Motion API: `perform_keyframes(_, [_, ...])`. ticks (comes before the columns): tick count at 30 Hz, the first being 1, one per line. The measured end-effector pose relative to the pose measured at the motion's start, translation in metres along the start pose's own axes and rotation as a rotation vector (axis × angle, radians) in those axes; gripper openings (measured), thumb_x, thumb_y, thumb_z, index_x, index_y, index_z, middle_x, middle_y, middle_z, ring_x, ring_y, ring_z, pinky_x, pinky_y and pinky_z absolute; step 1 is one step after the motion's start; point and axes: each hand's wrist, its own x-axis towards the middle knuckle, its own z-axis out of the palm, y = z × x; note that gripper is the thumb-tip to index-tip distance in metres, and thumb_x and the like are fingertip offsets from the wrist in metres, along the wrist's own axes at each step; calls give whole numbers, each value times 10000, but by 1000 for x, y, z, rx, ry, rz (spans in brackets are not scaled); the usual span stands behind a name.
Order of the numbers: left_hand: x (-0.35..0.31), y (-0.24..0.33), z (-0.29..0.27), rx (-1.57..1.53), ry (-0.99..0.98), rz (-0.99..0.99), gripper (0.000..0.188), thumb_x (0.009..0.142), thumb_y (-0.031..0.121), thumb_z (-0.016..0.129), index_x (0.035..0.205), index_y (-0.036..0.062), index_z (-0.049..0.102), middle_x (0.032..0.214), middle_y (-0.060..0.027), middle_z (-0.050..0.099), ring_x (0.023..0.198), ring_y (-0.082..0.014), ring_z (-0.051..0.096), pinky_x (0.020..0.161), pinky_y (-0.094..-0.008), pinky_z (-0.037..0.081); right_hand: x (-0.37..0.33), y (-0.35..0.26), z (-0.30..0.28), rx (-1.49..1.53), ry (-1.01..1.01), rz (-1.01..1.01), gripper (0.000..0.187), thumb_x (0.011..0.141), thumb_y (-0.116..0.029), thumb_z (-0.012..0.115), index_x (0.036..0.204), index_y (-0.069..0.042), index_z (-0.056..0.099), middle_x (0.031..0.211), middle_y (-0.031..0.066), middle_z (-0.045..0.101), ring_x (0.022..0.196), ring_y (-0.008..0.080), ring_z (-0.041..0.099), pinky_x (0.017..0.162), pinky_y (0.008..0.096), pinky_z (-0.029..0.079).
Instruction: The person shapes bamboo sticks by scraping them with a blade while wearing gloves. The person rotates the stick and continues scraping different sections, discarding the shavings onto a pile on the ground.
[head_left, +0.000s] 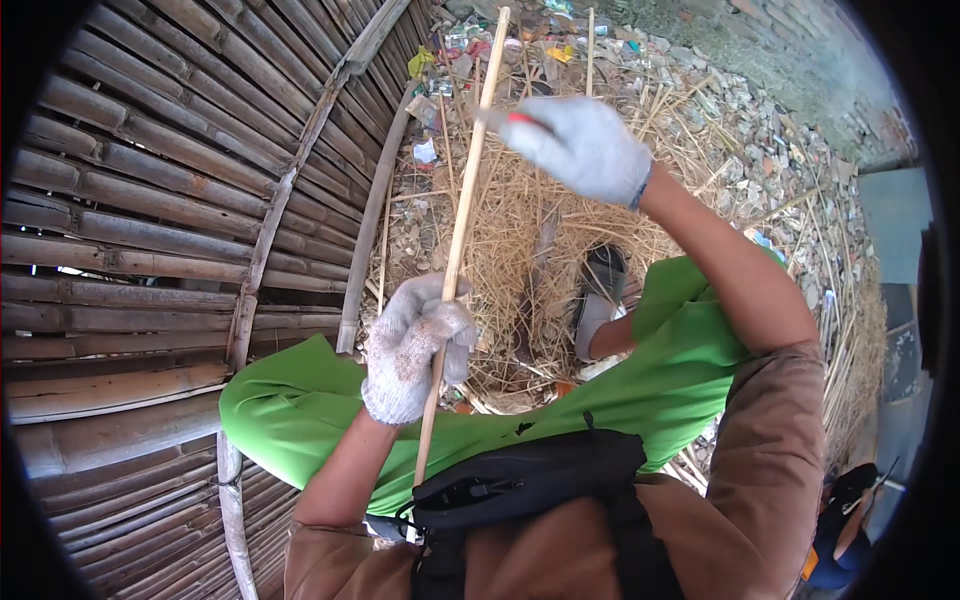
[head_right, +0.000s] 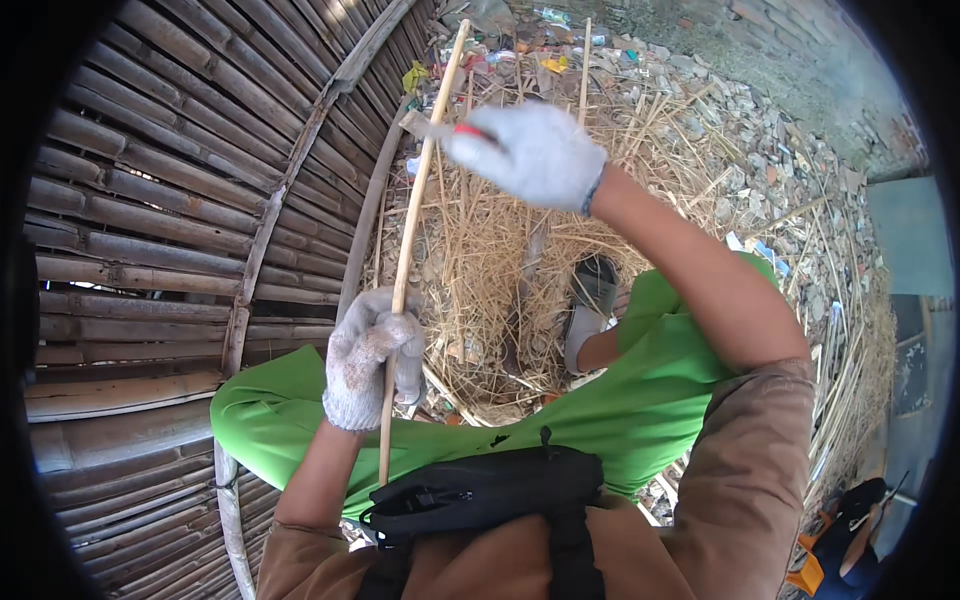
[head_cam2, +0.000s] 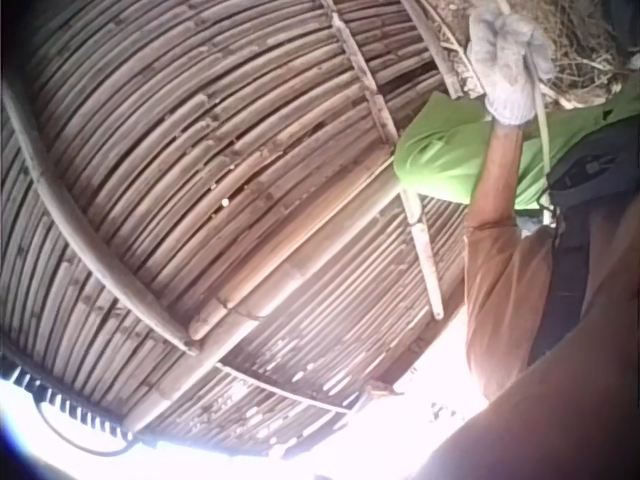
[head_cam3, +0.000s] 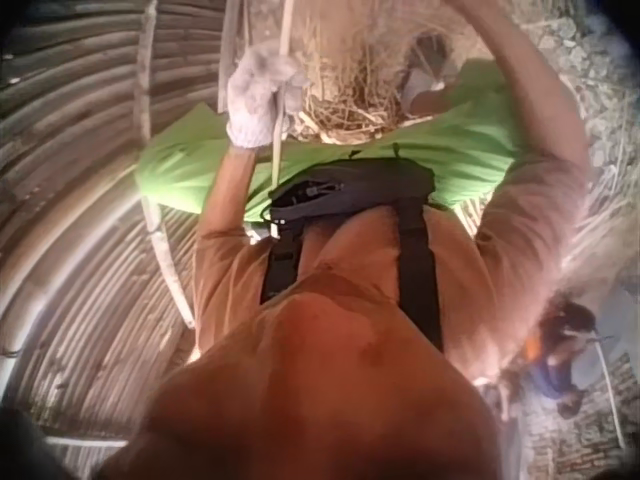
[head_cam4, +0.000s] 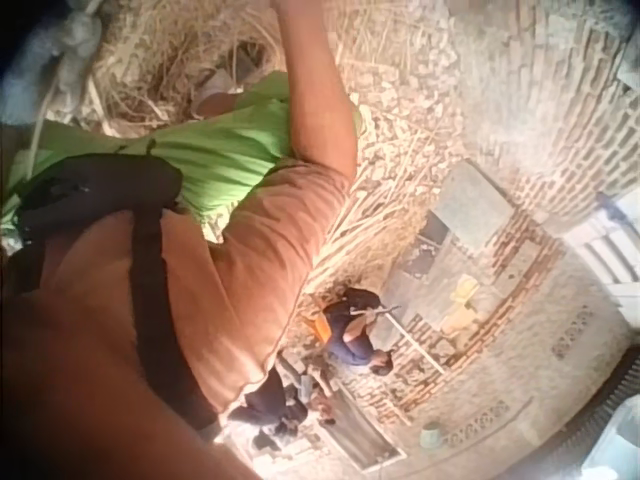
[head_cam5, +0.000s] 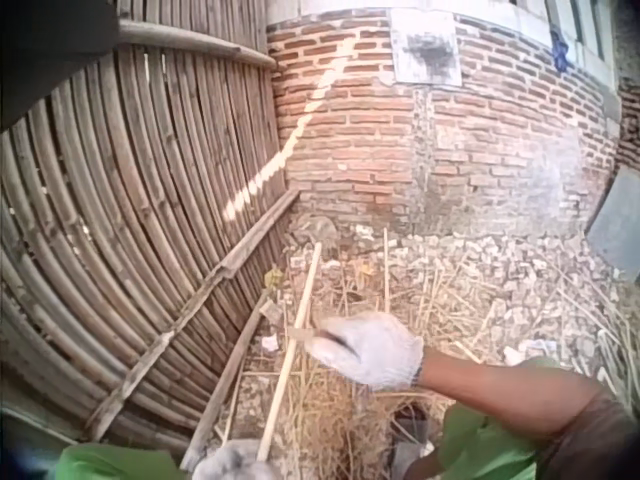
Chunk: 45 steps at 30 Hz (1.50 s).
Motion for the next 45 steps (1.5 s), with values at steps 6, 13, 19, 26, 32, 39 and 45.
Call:
perform_keyframes(6, [3, 5, -7, 5, -29, -18, 378, 1089, 107, 628, 1424, -56, 559, 862, -116, 698, 550, -112, 585, 505, -241, 494, -32, -71, 34, 35, -204, -248, 563, 1133, -601, 499, 918, -116, 688, 641, 117, 650, 588, 334, 707, 571, 493, 574])
perform_keyframes(13, [-2, -7, -9, 127, -5, 16, 311, 1068, 16, 606, 1367, -67, 576, 826, -122, 691, 489, -130, 570, 439, -282, 487, 10, -4, 4, -162, -228, 23, 657, 1120, -678, 463, 881, -116, 707, 723, 161, 726, 667, 361, 758, 666, 526, 631])
perform_keyframes(19, [-1, -3, -1, 258, 97, 25, 320, 1077, 12, 658, 1371, -77, 571, 837, -125, 720, 504, -134, 625, 438, -294, 516, -13, -50, 15, -92, -333, -16, 693, 1118, -705, 443, 893, -110, 718, 744, 183, 732, 691, 375, 760, 691, 526, 638])
perform_keyframes(26, [-2, 2, -2, 428, 123, 64, 329, 1105, 78, 680, 1391, -62, 596, 897, -80, 760, 568, -56, 612, 507, -237, 499, -19, -55, 25, -76, -293, -179, 495, 1065, -643, 616, 963, -187, 780, 775, 155, 744, 733, 387, 765, 651, 539, 609])
perform_keyframes(32, [0, 5, -1, 446, 146, 79, 309, 1089, 56, 676, 1362, -70, 605, 869, -79, 744, 536, -65, 594, 487, -249, 490, -17, -48, 26, -135, -230, -213, 508, 1056, -642, 624, 907, -172, 747, 741, 150, 737, 698, 381, 760, 624, 535, 606])
perform_keyframes(39, [-3, 4, 1, 456, 151, 41, 277, 1086, 48, 672, 1329, -69, 610, 840, -73, 736, 512, -69, 589, 472, -250, 479, -14, -48, 27, -161, -242, -225, 611, 1072, -684, 558, 862, -139, 741, 678, 135, 714, 619, 347, 747, 573, 501, 600])
perform_keyframes(45, [-7, -1, 1, 496, 103, 103, 268, 1078, 48, 687, 1315, -60, 626, 850, -69, 751, 521, -55, 587, 473, -241, 462, 7, -14, 3, -208, -232, -1, 670, 1097, -683, 510, 839, -112, 747, 679, 177, 705, 705, 355, 763, 641, 527, 618])
